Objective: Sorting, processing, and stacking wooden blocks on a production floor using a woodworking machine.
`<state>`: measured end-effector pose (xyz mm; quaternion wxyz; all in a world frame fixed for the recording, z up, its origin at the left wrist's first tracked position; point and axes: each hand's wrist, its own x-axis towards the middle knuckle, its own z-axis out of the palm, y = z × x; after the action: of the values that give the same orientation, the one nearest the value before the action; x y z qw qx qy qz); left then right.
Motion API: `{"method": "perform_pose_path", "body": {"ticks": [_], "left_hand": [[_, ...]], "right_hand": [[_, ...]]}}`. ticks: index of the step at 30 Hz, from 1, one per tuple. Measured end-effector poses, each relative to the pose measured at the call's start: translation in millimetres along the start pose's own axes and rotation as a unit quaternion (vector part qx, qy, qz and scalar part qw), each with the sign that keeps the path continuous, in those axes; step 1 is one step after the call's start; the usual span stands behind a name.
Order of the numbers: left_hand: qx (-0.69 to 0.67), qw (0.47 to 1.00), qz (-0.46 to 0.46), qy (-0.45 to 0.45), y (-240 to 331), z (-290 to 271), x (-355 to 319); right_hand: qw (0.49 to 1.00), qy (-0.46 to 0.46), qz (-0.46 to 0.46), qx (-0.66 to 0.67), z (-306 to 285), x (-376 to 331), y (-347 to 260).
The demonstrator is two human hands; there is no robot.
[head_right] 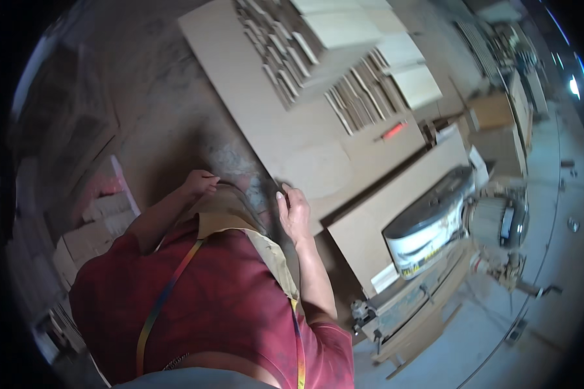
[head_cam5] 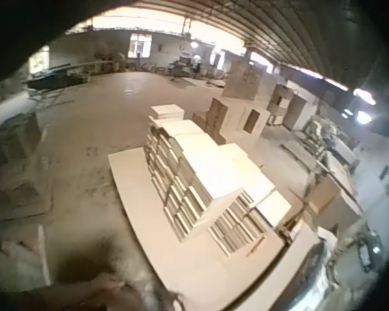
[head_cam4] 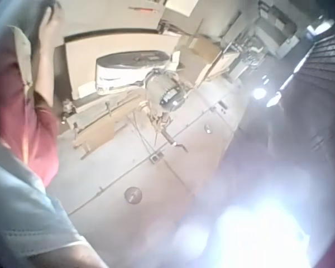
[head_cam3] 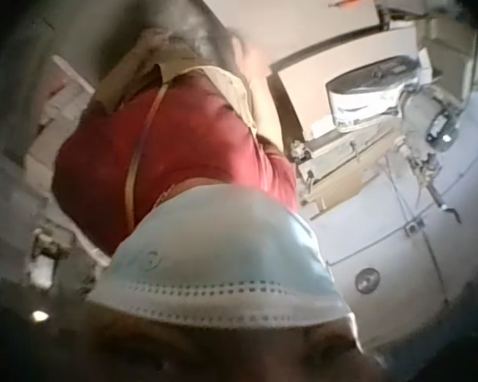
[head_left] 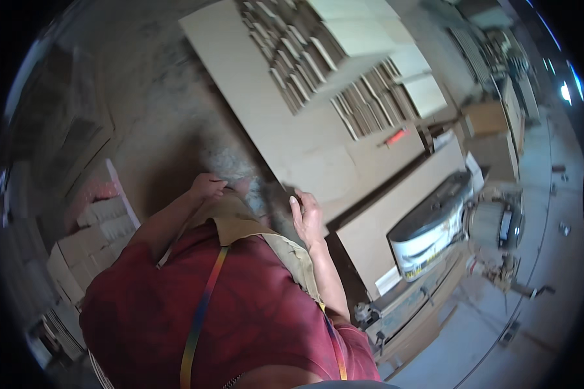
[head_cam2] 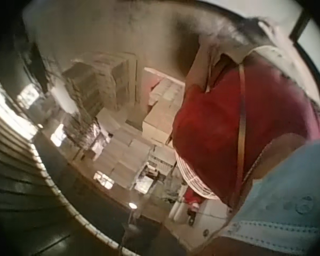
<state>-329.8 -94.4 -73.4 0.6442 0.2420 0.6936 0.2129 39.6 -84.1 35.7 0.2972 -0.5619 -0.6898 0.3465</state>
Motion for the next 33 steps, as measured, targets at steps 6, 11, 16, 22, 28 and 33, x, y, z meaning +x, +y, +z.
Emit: {"method": "perform_pose_path", "body": {"ticks": [6,11,16,22,28,33], "left_hand": [[-0.168,0.977,0.038,0.121,-31,-54,37],[-0.226,0.969,0.056,0.08,-40,-72,53],[-0.145,0.955,0.091,0.244,3,-122,52],[-0.189,0.937,0.162,0.246,68,-143,55],[-0.167,0.971,0.106,0.134,88,-183,70],[-0.085,0.947,0.018,0.31,16,-305,63]], "right_hand": [[0.994,-0.096,0.051,0.0,9,9,-2],[0.979,-0.167,0.093,-0.074,12,9,66],[0.952,-0.25,0.153,-0.092,44,69,61],[0.972,-0.231,0.05,0.005,99,145,79],[0.962,-0.262,0.067,-0.023,174,216,60],[0.958,-0.269,0.04,-0.09,234,278,-5]]}}
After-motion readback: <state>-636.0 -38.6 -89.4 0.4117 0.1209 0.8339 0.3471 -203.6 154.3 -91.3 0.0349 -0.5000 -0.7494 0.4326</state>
